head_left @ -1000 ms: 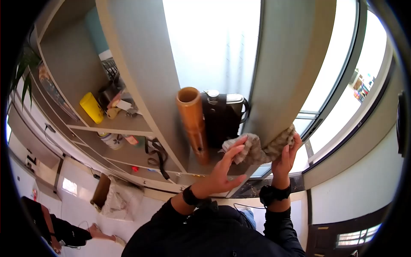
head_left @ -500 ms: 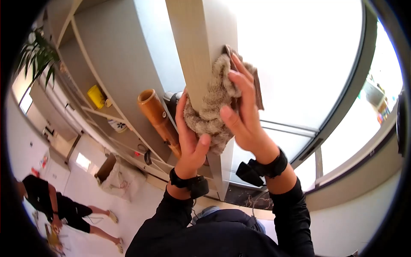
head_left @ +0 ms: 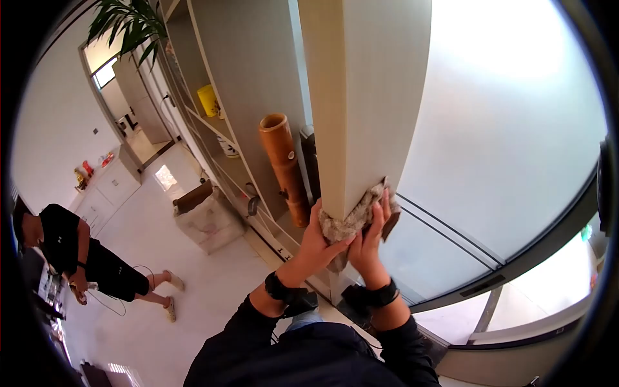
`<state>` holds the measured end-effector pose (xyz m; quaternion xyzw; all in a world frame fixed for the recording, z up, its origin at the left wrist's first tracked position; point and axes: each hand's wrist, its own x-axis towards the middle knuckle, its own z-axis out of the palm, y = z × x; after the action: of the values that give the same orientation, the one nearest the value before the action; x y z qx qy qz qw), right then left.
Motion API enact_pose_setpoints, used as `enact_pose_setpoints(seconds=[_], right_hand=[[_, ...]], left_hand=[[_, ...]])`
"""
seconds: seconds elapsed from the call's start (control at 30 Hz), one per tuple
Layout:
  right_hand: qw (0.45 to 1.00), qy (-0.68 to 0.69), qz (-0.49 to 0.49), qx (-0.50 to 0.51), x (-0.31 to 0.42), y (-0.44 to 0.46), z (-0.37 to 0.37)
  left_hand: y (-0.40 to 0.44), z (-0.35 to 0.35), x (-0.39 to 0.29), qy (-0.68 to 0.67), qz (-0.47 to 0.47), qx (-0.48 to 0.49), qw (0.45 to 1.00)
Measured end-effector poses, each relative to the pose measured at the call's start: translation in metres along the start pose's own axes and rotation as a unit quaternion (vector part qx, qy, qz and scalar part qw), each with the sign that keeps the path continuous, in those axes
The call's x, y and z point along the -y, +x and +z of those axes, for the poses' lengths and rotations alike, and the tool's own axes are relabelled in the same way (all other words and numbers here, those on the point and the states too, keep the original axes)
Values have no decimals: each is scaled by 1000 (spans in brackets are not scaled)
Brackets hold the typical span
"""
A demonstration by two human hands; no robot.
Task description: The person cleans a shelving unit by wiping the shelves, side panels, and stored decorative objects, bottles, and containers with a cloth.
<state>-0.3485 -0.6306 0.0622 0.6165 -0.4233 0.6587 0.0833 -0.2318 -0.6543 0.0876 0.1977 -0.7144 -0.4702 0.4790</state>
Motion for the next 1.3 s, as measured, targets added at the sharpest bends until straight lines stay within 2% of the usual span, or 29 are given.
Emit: enact_pose_setpoints(seconds=[0.03, 0.1, 0.2, 0.37, 0.4, 0.43, 0.5, 0.57, 0.6, 0.67, 0.7, 0.73, 0.77, 0.8, 0.87, 0.9, 0.93, 1.03, 1.07, 1.1, 1.13, 1.17, 1.23, 1.3], right_hand=[[1000, 9, -16, 11, 2, 15, -6], [998, 13, -46, 37, 11, 49, -19], [996, 55, -39, 51, 26, 79, -30], [999, 9, -6, 50, 17, 49, -20], [999, 1, 7, 39, 17, 34, -17], [999, -8, 21, 28, 16, 21, -14], [999, -28, 33, -9, 15, -4, -8], [989, -120, 60, -61, 7, -38, 1], [987, -37, 105, -119, 7, -49, 8], [972, 40, 145, -179, 3, -71, 14], [954, -222, 133, -151, -3, -82, 8], [886, -429, 148, -95, 6, -76, 21], [773, -616, 145, -41, 15, -70, 35], [693, -706, 145, -15, 11, -84, 39], [495, -858, 131, 35, 2, -113, 48], [478, -869, 125, -15, 8, -109, 52], [459, -879, 125, -17, 11, -104, 54], [591, -773, 103, -208, 25, -109, 72], [631, -720, 100, -270, 31, -117, 86], [644, -703, 76, -291, 45, -109, 104], [656, -686, 50, -311, 58, -100, 121], [711, -615, 18, -342, 69, -90, 136], [853, -405, 83, -320, 61, -107, 129], [932, -229, 185, -210, 58, -92, 140]], left_hand=[[7, 0, -6, 5, -1, -5, 1000], [20, 2, -19, 3, 75, -45, 996], [34, 1, -30, -29, 91, -37, 995], [32, 1, -26, -48, 130, -13, 990], [29, -1, -20, -29, 125, -11, 992], [27, -2, -16, -89, 110, 16, 990], [23, -4, 0, -87, 157, 46, 983], [17, -7, 16, -121, 146, 96, 977], [15, -11, 22, -123, 158, 125, 972], [10, -16, 39, -95, 192, 174, 961], [10, -21, 44, -95, 198, 208, 953], [11, -28, 46, -94, 204, 243, 944], [12, -37, 45, -125, 193, 291, 929], [13, -46, 44, -116, 192, 328, 917], [22, -59, 44, -126, 209, 383, 891], [27, -62, 49, -137, 222, 393, 882], [29, -63, 52, -148, 215, 409, 875], [32, -82, 46, -157, 161, 450, 864], [34, -95, 45, -187, 121, 515, 828], [33, -108, 46, -213, 81, 574, 787], [30, -122, 49, -250, 86, 542, 798], [31, -135, 57, -267, 71, 532, 801], [25, -154, 84, -255, 40, 497, 829], [20, -179, 110, -178, -33, 481, 858]])
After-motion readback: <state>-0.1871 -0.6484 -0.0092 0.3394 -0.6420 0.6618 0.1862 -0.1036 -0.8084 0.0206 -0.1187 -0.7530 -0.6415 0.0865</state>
